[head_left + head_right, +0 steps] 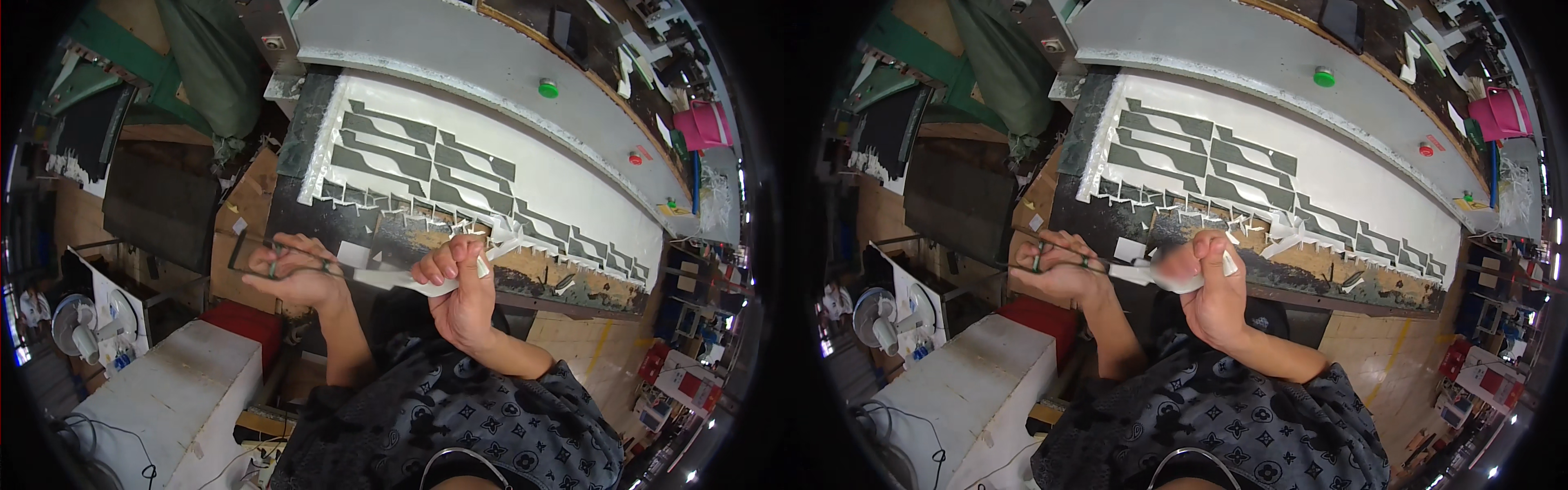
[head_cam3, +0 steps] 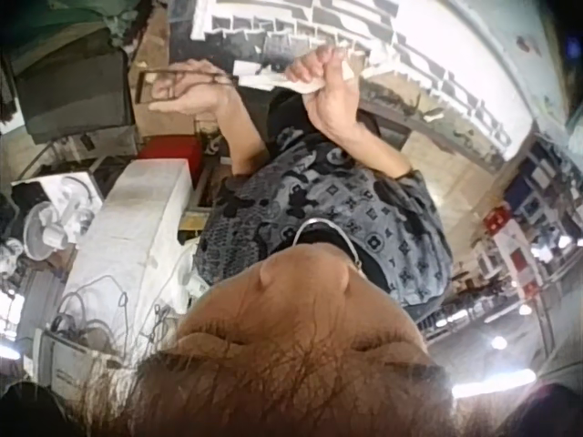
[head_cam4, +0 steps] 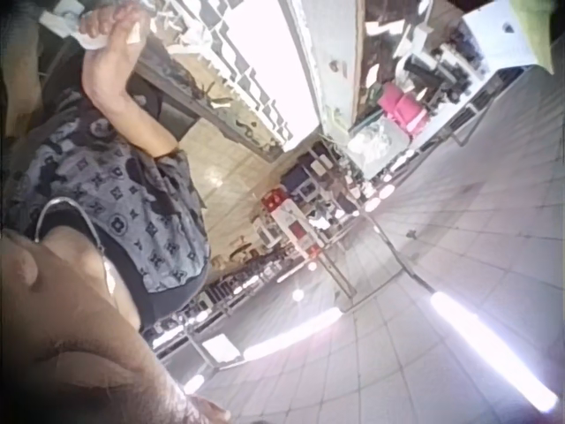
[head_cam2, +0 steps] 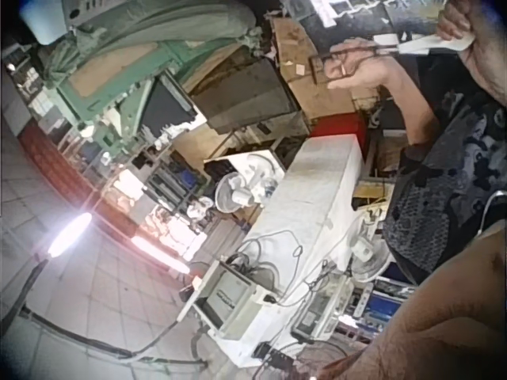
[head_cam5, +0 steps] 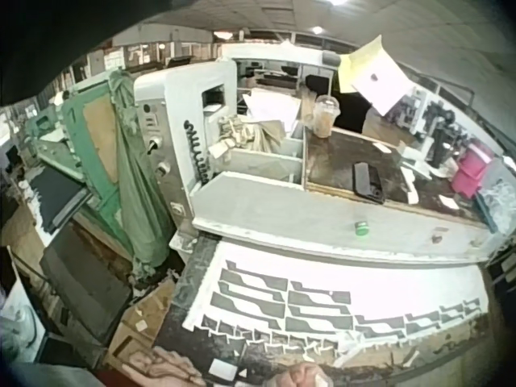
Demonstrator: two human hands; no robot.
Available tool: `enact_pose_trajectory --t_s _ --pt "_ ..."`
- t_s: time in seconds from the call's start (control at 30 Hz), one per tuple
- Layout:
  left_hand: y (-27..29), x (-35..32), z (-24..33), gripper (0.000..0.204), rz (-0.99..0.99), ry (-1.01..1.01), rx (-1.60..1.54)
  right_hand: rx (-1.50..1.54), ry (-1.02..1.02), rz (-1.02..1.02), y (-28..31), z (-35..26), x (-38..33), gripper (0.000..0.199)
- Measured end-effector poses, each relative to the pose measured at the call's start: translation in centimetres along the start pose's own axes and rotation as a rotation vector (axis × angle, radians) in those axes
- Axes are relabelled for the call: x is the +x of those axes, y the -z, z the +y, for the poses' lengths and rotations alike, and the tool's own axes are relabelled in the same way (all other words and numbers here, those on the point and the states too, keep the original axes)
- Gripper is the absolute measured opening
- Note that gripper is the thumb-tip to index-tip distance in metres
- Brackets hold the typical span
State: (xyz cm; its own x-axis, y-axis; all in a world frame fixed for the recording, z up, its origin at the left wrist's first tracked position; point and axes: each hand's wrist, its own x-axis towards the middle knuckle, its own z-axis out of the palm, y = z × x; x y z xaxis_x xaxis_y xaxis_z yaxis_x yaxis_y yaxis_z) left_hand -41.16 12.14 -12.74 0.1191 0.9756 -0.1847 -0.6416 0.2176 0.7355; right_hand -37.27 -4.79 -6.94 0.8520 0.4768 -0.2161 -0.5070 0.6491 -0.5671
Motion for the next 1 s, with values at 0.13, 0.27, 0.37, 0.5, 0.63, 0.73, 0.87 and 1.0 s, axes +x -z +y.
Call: enact_pose_trajectory --t_s 0.13,0.27,0.37,0.5,0.63,0.73,0.87,1.0 --pt "1.6 7.3 1.6 0.052 0.368 -0.068 0.078 -0.063 0.362 -0.058 2.5 -3.5 0.2 0.031" --pt "14.1 18.2 9.6 0.050 0.792 -0.446 0.548 -0.229 0.917 -0.059 8.6 -21.8 0.3 0.030" --pt "13.4 15.6 11.6 0.063 0.477 -0.375 0.537 -0.708 0.918 0.304 10.4 -24.7 0.6 0.032" --pt "12.0 13.3 7.5 0.060 0.302 -0.176 0.629 -1.625 0.802 0.119 8.7 -26.7 6.9 0.038" --pt "10.3 11.7 2.0 0.062 0.108 -0.085 0.556 -1.545 0.475 -0.044 3.1 -30.3 14.6 0.035" --pt "5.8 7.4 0.2 0.065 -0.129 -0.041 0.598 -1.645 0.604 -0.108 1.5 -36.4 20.9 0.036" --pt "4.7 6.1 -2.7 0.060 -0.380 0.068 0.708 -1.906 1.161 0.377 4.2 -42.8 29.2 0.057" --pt "2.1 3.9 -2.4 0.032 -0.847 -0.026 1.046 -1.536 1.277 0.317 6.9 -37.3 26.5 0.048"
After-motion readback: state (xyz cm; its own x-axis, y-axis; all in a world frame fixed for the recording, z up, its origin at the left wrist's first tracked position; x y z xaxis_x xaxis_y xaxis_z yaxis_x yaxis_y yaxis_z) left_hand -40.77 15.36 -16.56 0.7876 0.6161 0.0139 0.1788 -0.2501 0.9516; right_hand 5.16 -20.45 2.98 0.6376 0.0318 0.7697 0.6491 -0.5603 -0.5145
